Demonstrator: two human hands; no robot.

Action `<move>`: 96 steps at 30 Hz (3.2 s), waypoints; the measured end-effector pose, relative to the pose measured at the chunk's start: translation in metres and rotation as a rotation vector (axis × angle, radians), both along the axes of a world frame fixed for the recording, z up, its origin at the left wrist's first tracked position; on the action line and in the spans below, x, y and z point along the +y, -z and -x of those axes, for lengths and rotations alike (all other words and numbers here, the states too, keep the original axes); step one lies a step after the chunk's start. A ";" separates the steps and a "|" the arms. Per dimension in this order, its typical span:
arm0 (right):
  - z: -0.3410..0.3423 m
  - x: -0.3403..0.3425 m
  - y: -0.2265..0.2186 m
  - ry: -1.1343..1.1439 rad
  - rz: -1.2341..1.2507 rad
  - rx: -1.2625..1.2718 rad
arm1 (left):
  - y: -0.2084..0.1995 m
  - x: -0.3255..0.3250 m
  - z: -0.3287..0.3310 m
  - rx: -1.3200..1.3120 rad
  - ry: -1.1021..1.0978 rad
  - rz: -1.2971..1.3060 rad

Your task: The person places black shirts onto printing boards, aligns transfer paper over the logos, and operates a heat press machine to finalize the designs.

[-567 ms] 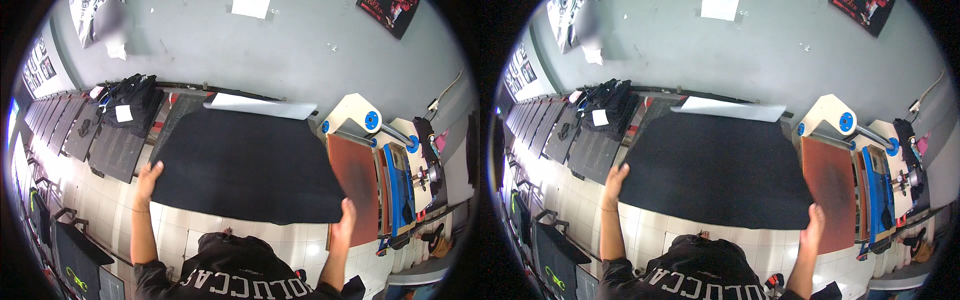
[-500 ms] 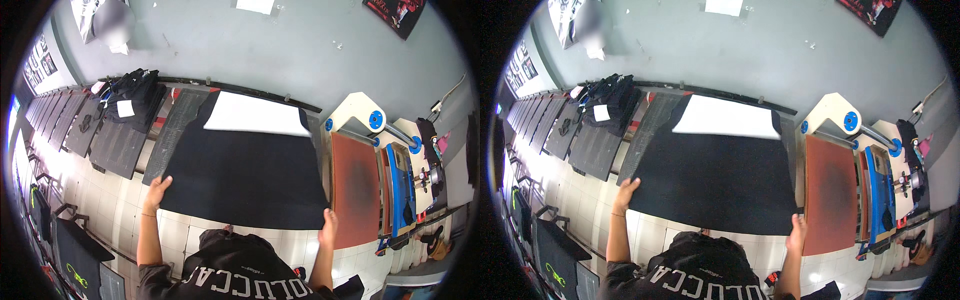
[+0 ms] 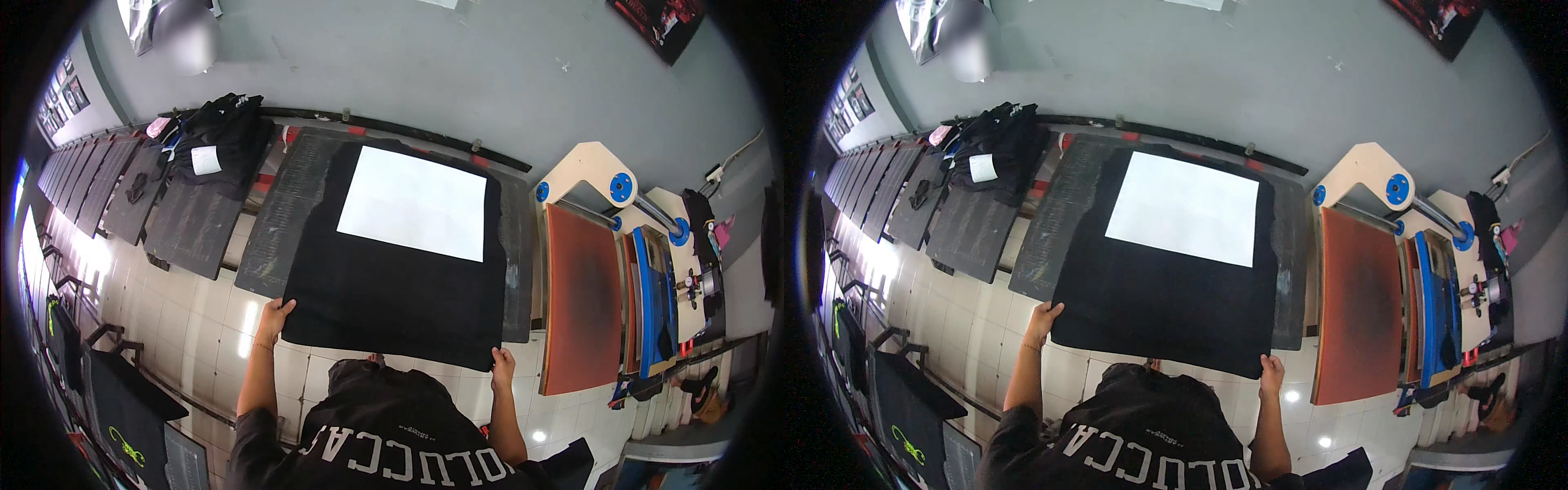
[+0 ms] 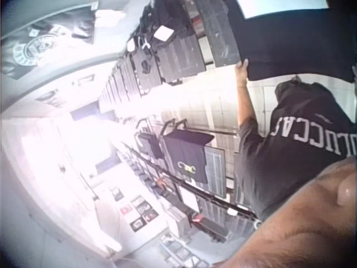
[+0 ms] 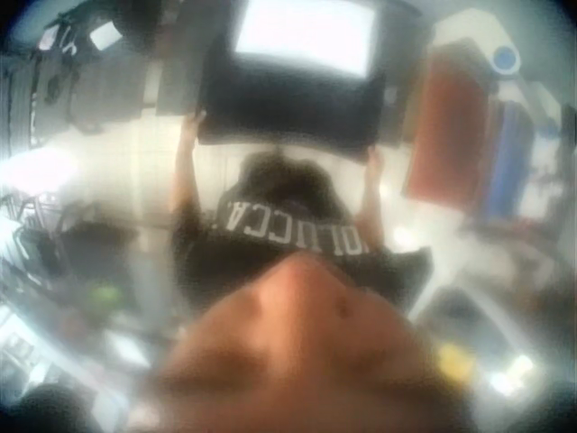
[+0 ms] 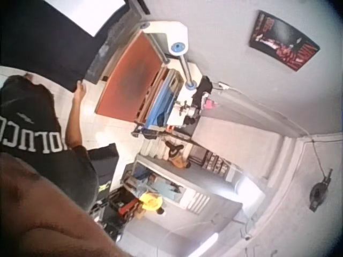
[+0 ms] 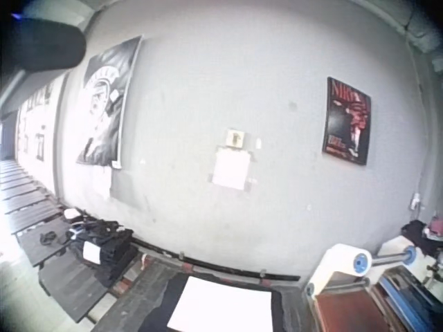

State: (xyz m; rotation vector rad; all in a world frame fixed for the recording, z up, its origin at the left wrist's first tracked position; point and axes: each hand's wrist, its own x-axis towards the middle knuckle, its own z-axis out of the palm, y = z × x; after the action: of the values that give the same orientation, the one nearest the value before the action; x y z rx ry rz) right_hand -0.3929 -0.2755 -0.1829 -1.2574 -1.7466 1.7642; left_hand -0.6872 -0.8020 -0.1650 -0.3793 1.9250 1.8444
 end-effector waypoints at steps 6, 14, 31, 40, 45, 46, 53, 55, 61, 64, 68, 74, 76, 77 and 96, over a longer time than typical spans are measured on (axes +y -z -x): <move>-0.005 -0.006 -0.003 -0.048 -0.234 -0.080 | 0.026 -0.003 -0.018 0.033 -0.061 0.004; -0.025 -0.001 0.014 -0.064 -0.796 -0.250 | 0.090 -0.024 -0.052 0.162 0.162 0.114; -0.393 0.015 0.033 -0.181 -0.523 -1.834 | 0.197 0.163 -0.136 -0.285 1.172 0.525; -0.466 0.042 -0.018 0.398 -0.642 -1.049 | 0.136 0.532 -0.303 0.188 1.895 0.208; -0.480 0.033 -0.092 0.640 -0.331 -0.520 | -0.003 0.615 -0.490 0.558 2.008 -0.158; -0.481 0.031 -0.106 0.675 -0.380 -0.416 | -0.043 0.622 -0.523 0.837 1.986 -0.251; -0.513 0.034 -0.185 0.540 -0.324 -0.276 | -0.136 0.666 -0.611 1.147 2.110 -0.627; -0.523 0.032 -0.172 0.624 -0.179 -0.132 | -0.129 0.662 -0.612 1.084 2.079 -0.613; -0.542 0.030 -0.137 0.761 0.374 0.318 | -0.107 0.643 -0.609 1.018 1.884 -0.675; -0.532 0.029 -0.132 0.751 0.304 0.328 | -0.102 0.629 -0.616 0.703 1.820 -0.584; -0.519 0.026 -0.145 0.620 0.231 0.316 | -0.088 0.620 -0.620 0.282 1.794 -0.404; -0.483 0.028 -0.157 0.808 -0.365 -0.313 | -0.079 0.618 -0.629 0.250 1.840 -0.524; -0.477 0.028 -0.155 0.842 -0.411 -0.407 | -0.079 0.618 -0.630 0.208 1.849 -0.533; -0.475 0.028 -0.154 0.859 -0.433 -0.454 | -0.080 0.619 -0.630 0.172 1.867 -0.512; -0.504 0.053 -0.216 0.821 -0.946 -0.434 | -0.100 0.657 -0.604 0.958 1.798 -0.465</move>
State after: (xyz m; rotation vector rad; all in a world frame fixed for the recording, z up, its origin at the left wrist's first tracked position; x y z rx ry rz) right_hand 0.1107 -0.2230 0.0329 -1.5662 -1.5517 0.1554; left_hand -0.0828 -0.1446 -0.0652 1.9535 1.0623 0.9245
